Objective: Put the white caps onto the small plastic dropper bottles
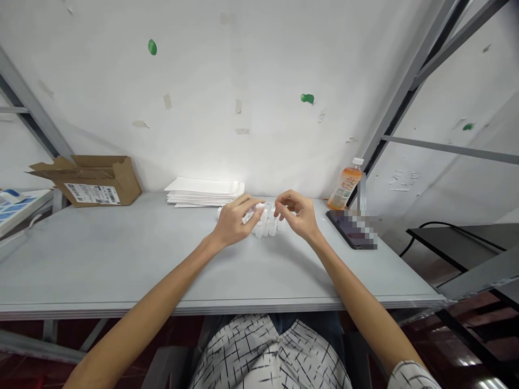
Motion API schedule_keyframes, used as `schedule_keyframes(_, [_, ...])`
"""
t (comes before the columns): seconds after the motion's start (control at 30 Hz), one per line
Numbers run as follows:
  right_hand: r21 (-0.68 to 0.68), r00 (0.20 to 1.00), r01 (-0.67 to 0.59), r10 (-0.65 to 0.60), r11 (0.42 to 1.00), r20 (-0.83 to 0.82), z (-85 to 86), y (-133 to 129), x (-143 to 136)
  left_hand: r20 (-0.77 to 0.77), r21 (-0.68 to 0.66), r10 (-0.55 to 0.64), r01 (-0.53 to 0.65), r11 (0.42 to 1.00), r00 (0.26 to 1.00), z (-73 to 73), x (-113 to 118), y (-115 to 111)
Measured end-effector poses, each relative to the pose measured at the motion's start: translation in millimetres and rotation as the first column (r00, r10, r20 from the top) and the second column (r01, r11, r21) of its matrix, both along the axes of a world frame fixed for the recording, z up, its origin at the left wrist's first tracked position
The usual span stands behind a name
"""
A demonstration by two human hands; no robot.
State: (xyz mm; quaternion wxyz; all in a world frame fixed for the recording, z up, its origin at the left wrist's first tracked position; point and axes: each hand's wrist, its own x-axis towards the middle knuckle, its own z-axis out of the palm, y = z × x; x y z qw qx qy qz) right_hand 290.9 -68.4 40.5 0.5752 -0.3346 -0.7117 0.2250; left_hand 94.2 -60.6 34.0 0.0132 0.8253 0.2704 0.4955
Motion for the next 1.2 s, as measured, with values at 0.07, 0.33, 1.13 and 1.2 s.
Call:
schedule_keyframes(0.07, [-0.064, 0.998, -0.062, 0.061, 0.996, -0.023, 1.8, -1, 1, -0.014, 0.003, 0.008, -0.008, 1.0, 1.0, -0.9, -3, 1])
schedule_keyframes(0.33, [-0.098, 1.0, 0.002, -0.004, 0.995, -0.022, 5.1, 1, 6, -0.022, 0.114, 0.044, -0.041, 0.993, 0.999, -8.8, 3, 3])
schedule_keyframes(1.13, [0.235, 0.968, 0.085, -0.136, 0.968, 0.211, -7.8, 4, -2, 0.056, 0.227, 0.007, -0.02, 0.974, 0.998, -16.0, 5, 9])
schedule_keyframes(1.2, [0.187, 0.969, 0.056, -0.099, 0.981, 0.226, -9.4, 5, -3, 0.054, 0.225, -0.005, -0.008, 0.974, 0.999, -16.4, 6, 9])
